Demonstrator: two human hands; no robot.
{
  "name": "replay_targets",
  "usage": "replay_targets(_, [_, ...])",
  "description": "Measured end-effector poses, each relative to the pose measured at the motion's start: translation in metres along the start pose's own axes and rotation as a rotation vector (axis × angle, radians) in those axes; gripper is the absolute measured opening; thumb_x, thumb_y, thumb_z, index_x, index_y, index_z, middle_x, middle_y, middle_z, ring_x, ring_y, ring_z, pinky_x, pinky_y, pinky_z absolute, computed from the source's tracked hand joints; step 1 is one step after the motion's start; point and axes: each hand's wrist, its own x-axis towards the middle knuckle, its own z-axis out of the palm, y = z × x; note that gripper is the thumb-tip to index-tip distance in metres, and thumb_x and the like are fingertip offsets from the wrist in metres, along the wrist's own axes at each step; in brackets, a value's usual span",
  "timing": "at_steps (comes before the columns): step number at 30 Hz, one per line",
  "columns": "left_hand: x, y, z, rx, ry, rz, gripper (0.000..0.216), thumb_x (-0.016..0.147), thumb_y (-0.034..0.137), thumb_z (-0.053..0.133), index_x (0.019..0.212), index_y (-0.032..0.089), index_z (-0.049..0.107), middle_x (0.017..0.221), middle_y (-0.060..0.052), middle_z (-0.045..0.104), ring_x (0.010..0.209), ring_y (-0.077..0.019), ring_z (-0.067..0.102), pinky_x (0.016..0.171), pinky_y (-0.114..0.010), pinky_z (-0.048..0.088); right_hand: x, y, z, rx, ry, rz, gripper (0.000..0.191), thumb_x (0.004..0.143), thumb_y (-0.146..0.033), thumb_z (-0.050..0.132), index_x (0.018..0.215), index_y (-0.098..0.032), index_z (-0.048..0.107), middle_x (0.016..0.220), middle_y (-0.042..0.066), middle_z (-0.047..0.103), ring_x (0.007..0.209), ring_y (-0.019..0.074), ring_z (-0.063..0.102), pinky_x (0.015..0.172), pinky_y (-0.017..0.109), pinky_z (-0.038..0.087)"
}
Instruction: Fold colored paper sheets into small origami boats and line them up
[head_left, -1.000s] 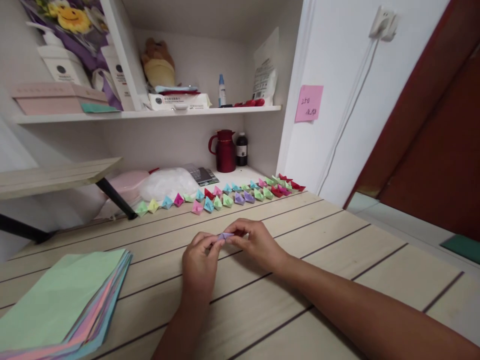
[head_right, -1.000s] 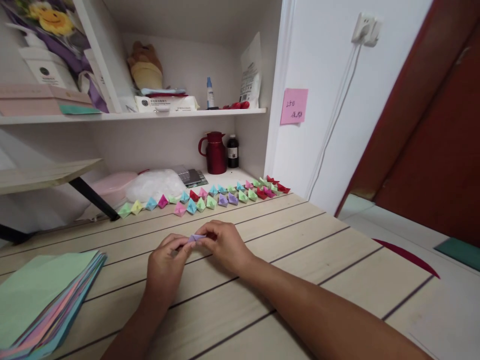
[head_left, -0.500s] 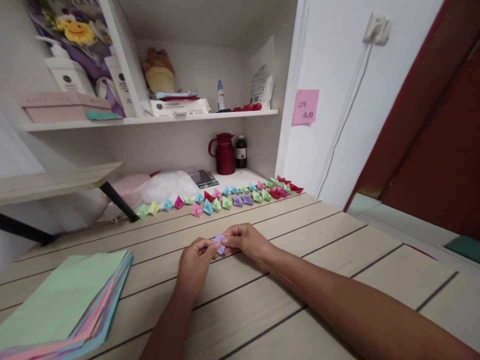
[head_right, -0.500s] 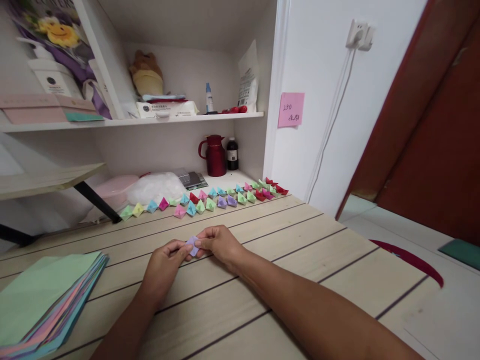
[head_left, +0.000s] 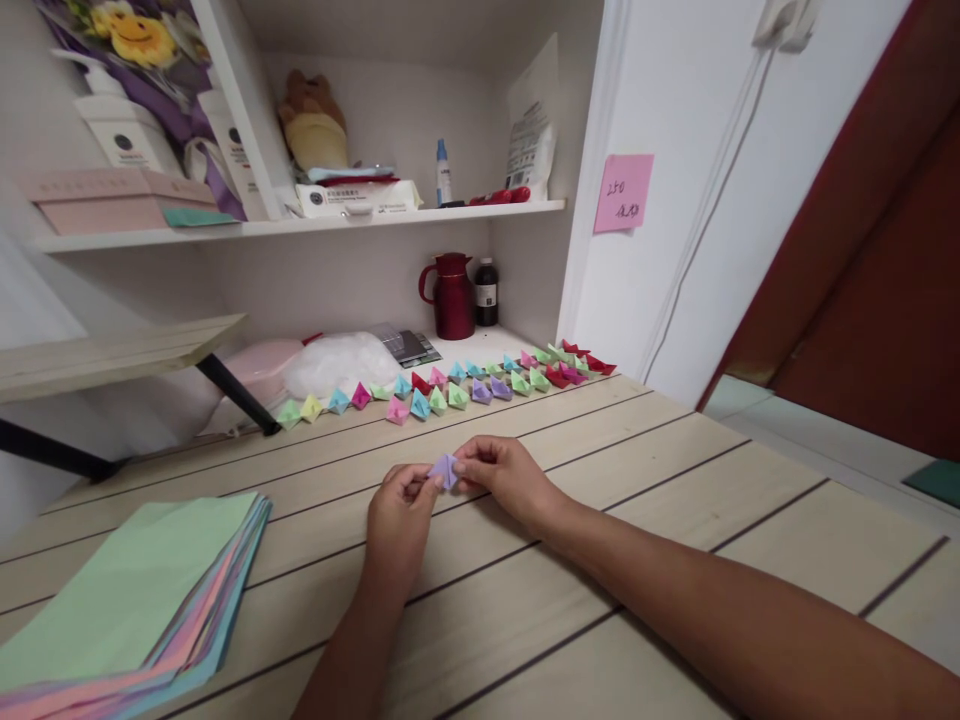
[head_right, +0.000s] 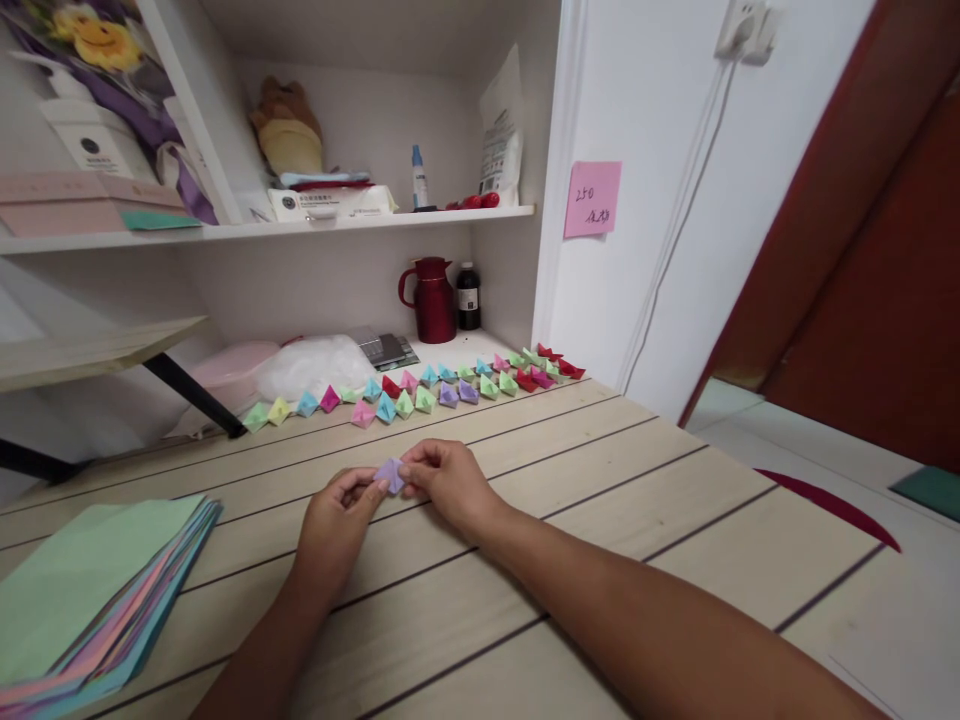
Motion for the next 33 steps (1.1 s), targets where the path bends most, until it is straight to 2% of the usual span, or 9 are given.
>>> replay_targets(3, [-0.001, 0.002, 0.001, -0.063, -0.008, -0.035, 0.023, 0.066, 0.030, 0.071, 0.085, 0.017, 0.070, 0.070, -0.002, 0.069, 0.067, -0.0166, 0.063, 0.066, -0.027, 0.049, 0.002, -0.004, -0.005, 0.260, 0.018, 0.189, 0.018, 0.069, -0.025, 0.078, 0.074, -0.013, 0.066, 0.059, 0.001, 0.065, 0.053, 0.0094, 0.059, 0.056, 0.021, 0.046])
replay_targets(6, [-0.004, 0.006, 0.003, -0.109, -0.009, -0.043, 0.020, 0.068, 0.031, 0.070, 0.081, 0.017, 0.070, 0.066, -0.002, 0.068, 0.062, -0.0144, 0.061, 0.063, -0.025, 0.049, 0.003, -0.008, -0.010, 0.422, -0.016, 0.286, 0.014, 0.073, -0.020, 0.076, 0.075, -0.014, 0.063, 0.060, 0.000, 0.065, 0.055, 0.0088, 0.061, 0.059, 0.021, 0.050])
replay_targets(16, [-0.009, 0.010, 0.011, -0.144, 0.017, 0.017, 0.016, 0.069, 0.031, 0.071, 0.076, 0.017, 0.072, 0.076, -0.003, 0.069, 0.064, -0.0144, 0.062, 0.064, -0.025, 0.050, -0.001, -0.008, -0.005, 0.491, -0.051, 0.356, 0.016, 0.072, -0.018, 0.076, 0.075, -0.015, 0.060, 0.061, -0.001, 0.065, 0.056, 0.0092, 0.062, 0.063, 0.022, 0.051])
replay_targets(18, [-0.009, 0.007, 0.010, -0.133, 0.044, 0.016, 0.017, 0.071, 0.032, 0.070, 0.079, 0.017, 0.071, 0.077, -0.003, 0.068, 0.066, -0.0145, 0.062, 0.066, -0.025, 0.050, -0.002, -0.009, -0.003, 0.398, -0.016, 0.288, 0.017, 0.071, -0.023, 0.077, 0.075, -0.015, 0.062, 0.061, 0.000, 0.064, 0.055, 0.0088, 0.059, 0.060, 0.022, 0.048])
replay_targets(20, [-0.007, 0.002, 0.008, -0.108, 0.099, 0.019, 0.020, 0.073, 0.032, 0.069, 0.087, 0.018, 0.070, 0.080, -0.003, 0.067, 0.069, -0.0149, 0.063, 0.069, -0.026, 0.050, -0.003, -0.010, -0.002, 0.223, 0.030, 0.150, 0.018, 0.071, -0.029, 0.076, 0.075, -0.015, 0.065, 0.062, 0.000, 0.063, 0.056, 0.0090, 0.056, 0.058, 0.022, 0.045])
replay_targets(23, [-0.003, -0.005, 0.004, -0.008, 0.205, 0.079, 0.024, 0.075, 0.031, 0.066, 0.095, 0.018, 0.069, 0.092, -0.005, 0.065, 0.077, -0.0165, 0.063, 0.075, -0.030, 0.051, -0.004, -0.010, -0.001, -0.076, 0.038, -0.103, 0.016, 0.074, -0.032, 0.072, 0.078, -0.017, 0.068, 0.069, 0.000, 0.064, 0.065, 0.0123, 0.055, 0.064, 0.025, 0.044])
replay_targets(26, [0.000, -0.007, 0.001, 0.058, 0.259, 0.131, 0.019, 0.076, 0.029, 0.063, 0.090, 0.018, 0.070, 0.102, -0.008, 0.061, 0.084, -0.0183, 0.063, 0.081, -0.033, 0.052, -0.006, -0.009, -0.002, -0.339, 0.029, -0.282, 0.012, 0.078, -0.030, 0.067, 0.079, -0.019, 0.071, 0.079, 0.002, 0.065, 0.075, 0.0158, 0.057, 0.072, 0.029, 0.045])
replay_targets(29, [-0.001, -0.004, 0.000, 0.074, 0.263, 0.144, 0.015, 0.075, 0.025, 0.063, 0.086, 0.019, 0.071, 0.101, -0.008, 0.060, 0.090, -0.0203, 0.063, 0.088, -0.035, 0.050, -0.007, -0.007, -0.002, -0.520, 0.037, -0.374, 0.009, 0.081, -0.027, 0.064, 0.080, -0.022, 0.072, 0.088, 0.004, 0.065, 0.080, 0.0172, 0.058, 0.074, 0.030, 0.046])
replay_targets(33, [-0.003, 0.000, 0.002, 0.098, 0.232, 0.172, 0.013, 0.075, 0.024, 0.063, 0.083, 0.020, 0.072, 0.098, -0.007, 0.064, 0.096, -0.0222, 0.062, 0.093, -0.036, 0.047, -0.007, -0.006, -0.002, -0.568, 0.060, -0.385, 0.009, 0.082, -0.024, 0.064, 0.080, -0.022, 0.072, 0.088, 0.004, 0.065, 0.079, 0.0168, 0.058, 0.072, 0.030, 0.046])
